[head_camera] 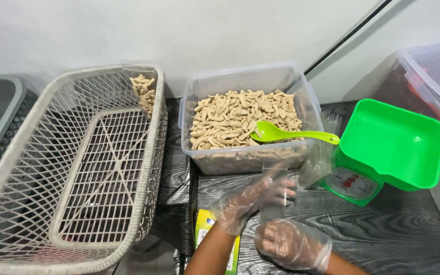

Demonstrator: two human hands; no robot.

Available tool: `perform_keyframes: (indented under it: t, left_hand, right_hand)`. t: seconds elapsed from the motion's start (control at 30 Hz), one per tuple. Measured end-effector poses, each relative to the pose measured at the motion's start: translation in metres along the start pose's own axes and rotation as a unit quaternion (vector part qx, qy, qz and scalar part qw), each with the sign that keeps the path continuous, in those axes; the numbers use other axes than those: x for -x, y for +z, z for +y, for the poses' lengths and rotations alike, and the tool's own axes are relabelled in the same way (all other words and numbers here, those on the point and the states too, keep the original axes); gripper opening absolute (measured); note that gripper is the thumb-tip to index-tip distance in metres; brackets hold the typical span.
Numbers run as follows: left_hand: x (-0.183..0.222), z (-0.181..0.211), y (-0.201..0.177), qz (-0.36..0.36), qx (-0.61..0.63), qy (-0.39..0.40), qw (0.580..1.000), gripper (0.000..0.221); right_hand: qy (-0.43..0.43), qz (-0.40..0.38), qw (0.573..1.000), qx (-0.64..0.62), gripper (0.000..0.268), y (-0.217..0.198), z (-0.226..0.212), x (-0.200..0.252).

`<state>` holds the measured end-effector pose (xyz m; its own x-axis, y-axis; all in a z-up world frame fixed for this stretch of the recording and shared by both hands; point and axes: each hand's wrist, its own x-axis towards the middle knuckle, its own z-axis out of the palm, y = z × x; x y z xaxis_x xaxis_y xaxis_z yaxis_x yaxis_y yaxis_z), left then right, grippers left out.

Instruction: Scooping and hand-placing small dry food items from a container into a plastic bag.

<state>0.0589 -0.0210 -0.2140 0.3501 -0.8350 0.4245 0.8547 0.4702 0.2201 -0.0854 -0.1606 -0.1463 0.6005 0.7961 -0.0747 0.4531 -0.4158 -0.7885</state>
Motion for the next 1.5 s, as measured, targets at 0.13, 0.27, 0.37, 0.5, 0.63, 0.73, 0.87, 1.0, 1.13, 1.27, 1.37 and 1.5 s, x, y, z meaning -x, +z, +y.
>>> perform_keyframes:
  t: [0.13, 0.27, 0.37, 0.5, 0.63, 0.73, 0.87, 1.0, 1.13, 1.27, 1.37, 1.5]
  left_hand:
    - [-0.015, 0.007, 0.074, 0.098, -0.162, 0.026, 0.982, 0.110]
    - [-0.015, 0.012, 0.173, 0.138, -0.202, -0.009, 0.970, 0.097]
    - [-0.019, 0.000, 0.112, 0.070, -0.462, 0.062, 0.882, 0.083]
    - [-0.013, 0.011, 0.145, 0.074, -0.403, 0.000, 0.912, 0.086]
    - [-0.012, 0.011, 0.127, 0.036, -0.373, -0.048, 0.926, 0.092]
    - [-0.013, 0.005, 0.126, 0.048, -0.369, -0.034, 0.928, 0.092]
    - [-0.013, 0.008, 0.150, 0.053, -0.345, -0.052, 0.936, 0.094]
    - [-0.030, 0.010, 0.216, 0.123, -0.399, -0.043, 0.907, 0.113]
    - [-0.036, 0.008, 0.224, 0.106, -0.450, -0.028, 0.886, 0.112]
    - [-0.038, 0.016, 0.201, 0.119, -0.499, -0.040, 0.857, 0.103]
    - [-0.044, 0.021, 0.259, 0.119, -0.514, -0.013, 0.849, 0.101]
    - [-0.051, 0.018, 0.276, 0.126, -0.529, -0.006, 0.839, 0.108]
  right_hand:
    - [-0.165, 0.209, 0.933, 0.244, 0.023, -0.052, -0.054, 0.002]
    - [-0.115, 0.376, 0.904, 0.169, 0.036, -0.079, -0.051, 0.014]
    - [0.004, 0.485, 0.826, 0.288, 0.043, -0.081, -0.031, 0.017]
    - [-0.004, 0.483, 0.843, 0.237, 0.052, -0.088, -0.036, 0.013]
    - [-0.010, 0.462, 0.857, 0.229, 0.045, -0.085, -0.029, 0.015]
    - [-0.005, 0.475, 0.849, 0.232, 0.042, -0.086, -0.027, 0.015]
    - [-0.005, 0.466, 0.836, 0.290, 0.040, -0.084, -0.018, 0.018]
    - [-0.036, 0.480, 0.813, 0.327, 0.039, -0.094, -0.033, 0.017]
    - [-0.077, 0.542, 0.804, 0.233, 0.031, -0.101, -0.066, 0.016]
    - [-0.089, 0.542, 0.805, 0.223, 0.025, -0.106, -0.074, 0.018]
    - [-0.147, 0.521, 0.817, 0.201, 0.017, -0.122, -0.096, 0.016]
    - [-0.163, 0.499, 0.828, 0.199, 0.016, -0.139, -0.113, 0.016]
